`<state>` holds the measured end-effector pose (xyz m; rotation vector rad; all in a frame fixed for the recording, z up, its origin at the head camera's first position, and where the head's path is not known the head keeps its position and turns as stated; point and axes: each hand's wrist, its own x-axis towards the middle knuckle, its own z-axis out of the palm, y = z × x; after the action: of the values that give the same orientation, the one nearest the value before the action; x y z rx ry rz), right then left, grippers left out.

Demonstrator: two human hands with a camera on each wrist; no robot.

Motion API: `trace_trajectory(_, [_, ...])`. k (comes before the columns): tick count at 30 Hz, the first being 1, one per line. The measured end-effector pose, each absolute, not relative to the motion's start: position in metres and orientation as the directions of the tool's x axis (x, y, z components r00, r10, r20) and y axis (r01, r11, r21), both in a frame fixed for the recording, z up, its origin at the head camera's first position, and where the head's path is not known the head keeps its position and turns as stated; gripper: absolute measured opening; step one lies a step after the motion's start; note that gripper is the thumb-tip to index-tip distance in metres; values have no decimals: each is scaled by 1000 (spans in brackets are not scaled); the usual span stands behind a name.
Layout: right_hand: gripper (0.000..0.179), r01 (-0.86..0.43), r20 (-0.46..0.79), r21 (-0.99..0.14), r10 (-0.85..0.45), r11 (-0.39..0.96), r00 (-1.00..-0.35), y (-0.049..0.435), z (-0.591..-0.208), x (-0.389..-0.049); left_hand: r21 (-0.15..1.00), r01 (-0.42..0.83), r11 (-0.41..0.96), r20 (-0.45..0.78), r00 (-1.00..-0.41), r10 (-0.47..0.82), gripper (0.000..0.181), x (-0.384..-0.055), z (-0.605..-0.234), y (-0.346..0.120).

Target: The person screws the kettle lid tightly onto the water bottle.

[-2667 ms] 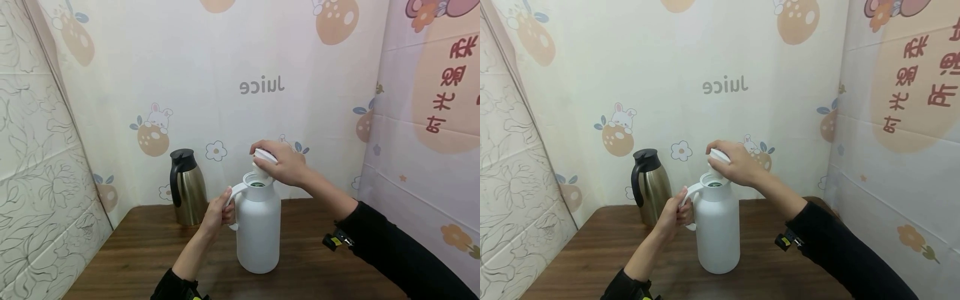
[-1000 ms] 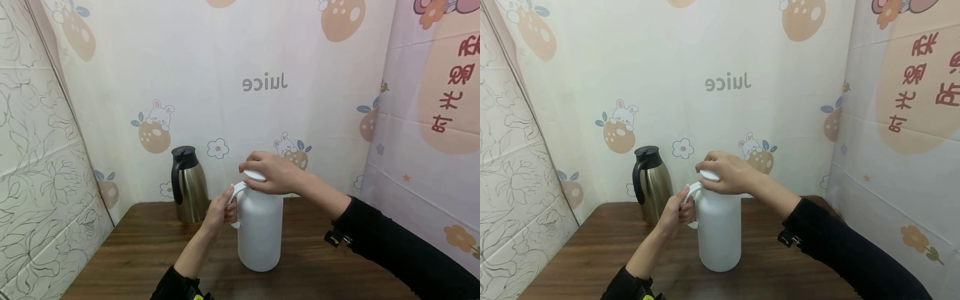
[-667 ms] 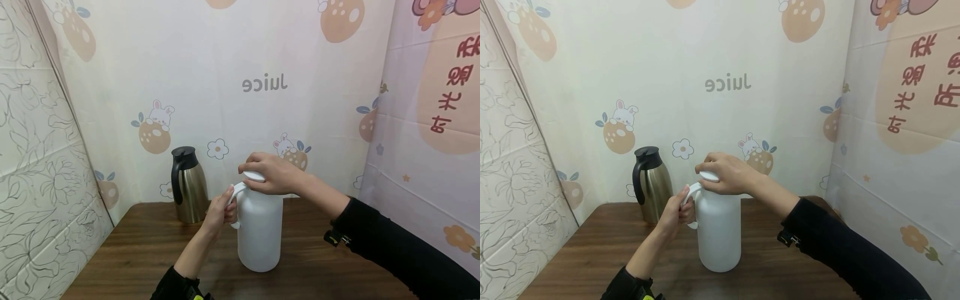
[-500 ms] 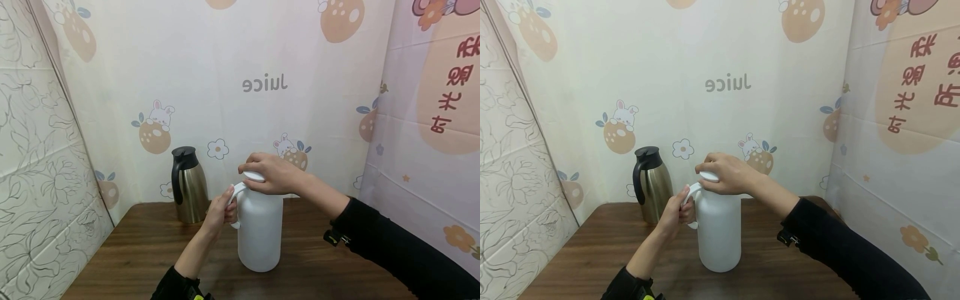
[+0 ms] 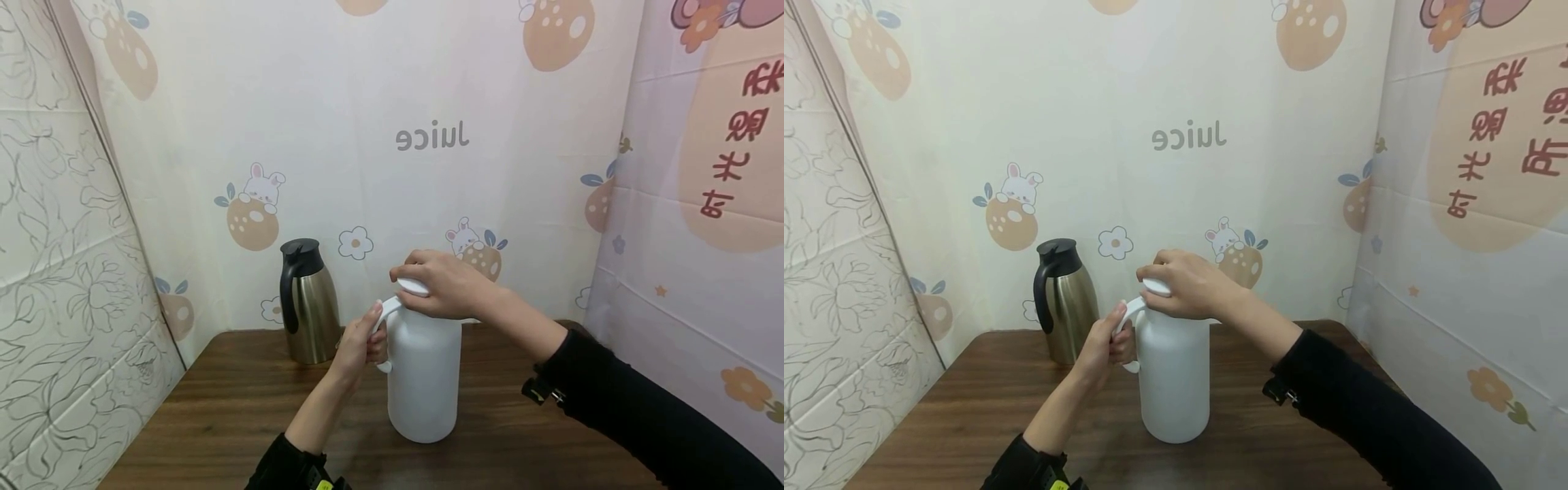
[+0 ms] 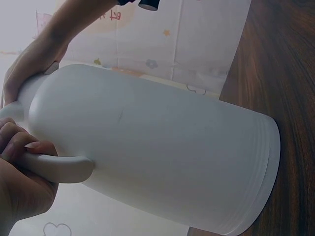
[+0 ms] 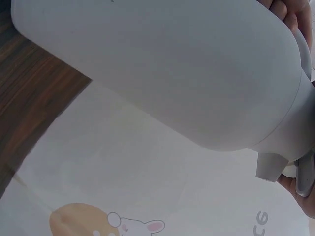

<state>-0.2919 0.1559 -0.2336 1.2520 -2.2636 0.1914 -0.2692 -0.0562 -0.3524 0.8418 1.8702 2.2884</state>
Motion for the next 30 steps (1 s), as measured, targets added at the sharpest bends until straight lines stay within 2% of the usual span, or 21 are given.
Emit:
trace_trajectory(8, [26,-759,547,113,-678,641,-491,150,-235,-284,918,295,-266,383,-837,392,59,-269,-353,-56])
trace_trajectory(17, [29,-627,528,29,-544,779,-652,138,-235,-272,915,293,-279,387,-835,392,58,-268,-353,-56])
trace_trajectory(30, [37,-442,570,40,-384,896,-727,121,-237,-263,924,290,-250,368,-850,376,57,-268,-352,-56])
